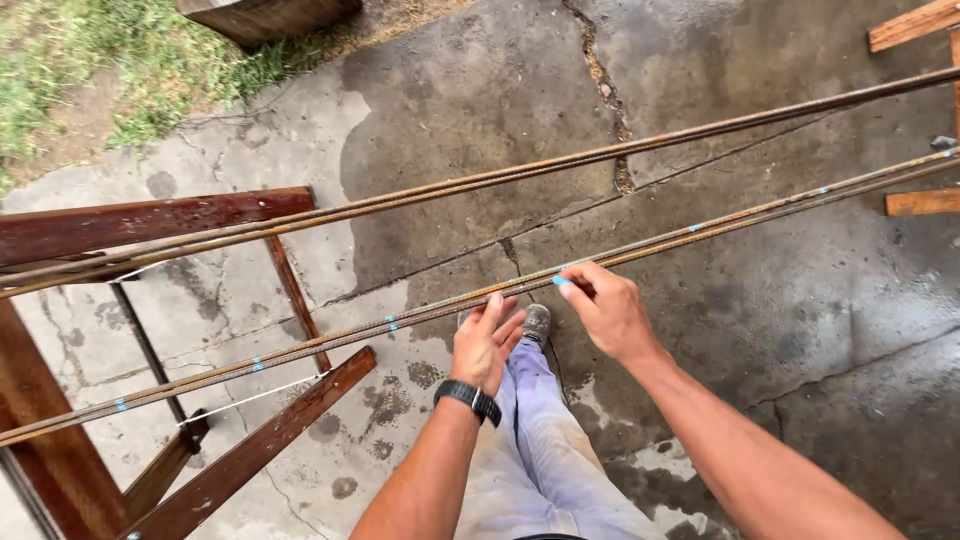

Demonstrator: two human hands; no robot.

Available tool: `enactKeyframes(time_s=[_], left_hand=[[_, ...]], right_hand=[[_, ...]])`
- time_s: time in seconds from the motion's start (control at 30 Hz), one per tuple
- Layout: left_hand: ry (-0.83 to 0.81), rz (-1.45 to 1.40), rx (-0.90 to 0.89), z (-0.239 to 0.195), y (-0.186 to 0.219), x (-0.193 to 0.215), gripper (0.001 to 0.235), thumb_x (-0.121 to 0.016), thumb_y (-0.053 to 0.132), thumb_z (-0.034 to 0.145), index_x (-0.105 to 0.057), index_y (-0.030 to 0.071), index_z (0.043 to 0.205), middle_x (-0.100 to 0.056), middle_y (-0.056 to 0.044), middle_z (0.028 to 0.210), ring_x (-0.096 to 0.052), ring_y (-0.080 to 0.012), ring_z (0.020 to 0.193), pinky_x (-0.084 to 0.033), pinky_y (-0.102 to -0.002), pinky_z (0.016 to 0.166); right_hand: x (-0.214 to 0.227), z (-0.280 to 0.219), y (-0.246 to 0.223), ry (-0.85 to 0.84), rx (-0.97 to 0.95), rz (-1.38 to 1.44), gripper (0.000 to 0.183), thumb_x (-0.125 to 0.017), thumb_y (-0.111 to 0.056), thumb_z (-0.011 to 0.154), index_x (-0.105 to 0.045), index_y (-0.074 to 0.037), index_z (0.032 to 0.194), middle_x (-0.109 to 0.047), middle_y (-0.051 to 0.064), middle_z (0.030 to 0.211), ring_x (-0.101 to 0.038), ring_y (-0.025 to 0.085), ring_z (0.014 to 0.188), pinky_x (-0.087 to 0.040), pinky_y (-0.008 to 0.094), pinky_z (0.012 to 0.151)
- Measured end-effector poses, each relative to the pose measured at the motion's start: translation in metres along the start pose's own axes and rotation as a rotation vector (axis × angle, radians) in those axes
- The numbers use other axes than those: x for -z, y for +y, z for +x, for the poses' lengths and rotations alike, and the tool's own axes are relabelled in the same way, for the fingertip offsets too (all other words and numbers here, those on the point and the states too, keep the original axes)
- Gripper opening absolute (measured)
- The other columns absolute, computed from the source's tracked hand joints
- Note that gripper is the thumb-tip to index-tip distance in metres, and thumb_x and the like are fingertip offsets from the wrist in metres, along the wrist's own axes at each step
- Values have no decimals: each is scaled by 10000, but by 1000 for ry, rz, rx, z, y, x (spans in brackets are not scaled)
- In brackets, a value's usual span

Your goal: The person is measuring lengths on several pieces of rebar using a yellow tape measure and marking the measurements with a blue marker.

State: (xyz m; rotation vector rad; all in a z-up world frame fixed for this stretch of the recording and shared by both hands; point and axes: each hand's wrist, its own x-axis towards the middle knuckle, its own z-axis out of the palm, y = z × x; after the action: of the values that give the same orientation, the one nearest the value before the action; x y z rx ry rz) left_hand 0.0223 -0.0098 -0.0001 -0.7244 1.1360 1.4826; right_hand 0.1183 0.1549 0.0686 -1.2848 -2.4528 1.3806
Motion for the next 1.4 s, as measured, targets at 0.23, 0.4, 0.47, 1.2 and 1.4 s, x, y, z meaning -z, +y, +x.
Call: enactKeyframes(time_s=[0.23,0.4,0.47,1.2,1.4], left_hand=[[-3,-216,-13,20,-1,-14,408,-750,224,915,-659,28,1261,-676,-115,1122,-746,-262,964,-648,-298,790],[104,-238,-58,25,-3,-18,377,-846,176,829,-677,-32,1094,-724,-207,1037,-760,-317,882,-661,-352,739],[116,-231,-72,24,-3,-21,373,-846,170,826,-675,-39,1083,-727,-207,1031,-761,-317,876,-663,-352,734],[96,-242,-125,32,-10,-16,336,-847,141,831,-693,-66,1046,-737,-237,950,-767,-291,789,-666,-331,681],[115,-204,-110,27,-3,-19,365,-848,145,819,-682,-92,1042,-740,-259,929,-768,-311,780,-656,-343,687]], right_hand=[[-10,19,7,-29,33,-72,128,-710,-171,883,-738,-139,1003,-752,84,829,-724,267,785,-572,398,701],[-17,29,20,-29,63,-108,65,-687,-178,899,-727,-162,948,-738,103,795,-731,297,778,-573,408,684],[-17,28,18,-22,41,-117,67,-683,-203,899,-723,-176,946,-739,91,792,-730,294,787,-571,408,687],[-34,24,25,65,306,-403,75,-720,-200,870,-644,-206,869,-678,37,755,-712,244,785,-560,352,668],[-27,24,1,66,303,-237,52,-698,-150,858,-664,-159,896,-691,82,782,-718,279,796,-570,372,694]])
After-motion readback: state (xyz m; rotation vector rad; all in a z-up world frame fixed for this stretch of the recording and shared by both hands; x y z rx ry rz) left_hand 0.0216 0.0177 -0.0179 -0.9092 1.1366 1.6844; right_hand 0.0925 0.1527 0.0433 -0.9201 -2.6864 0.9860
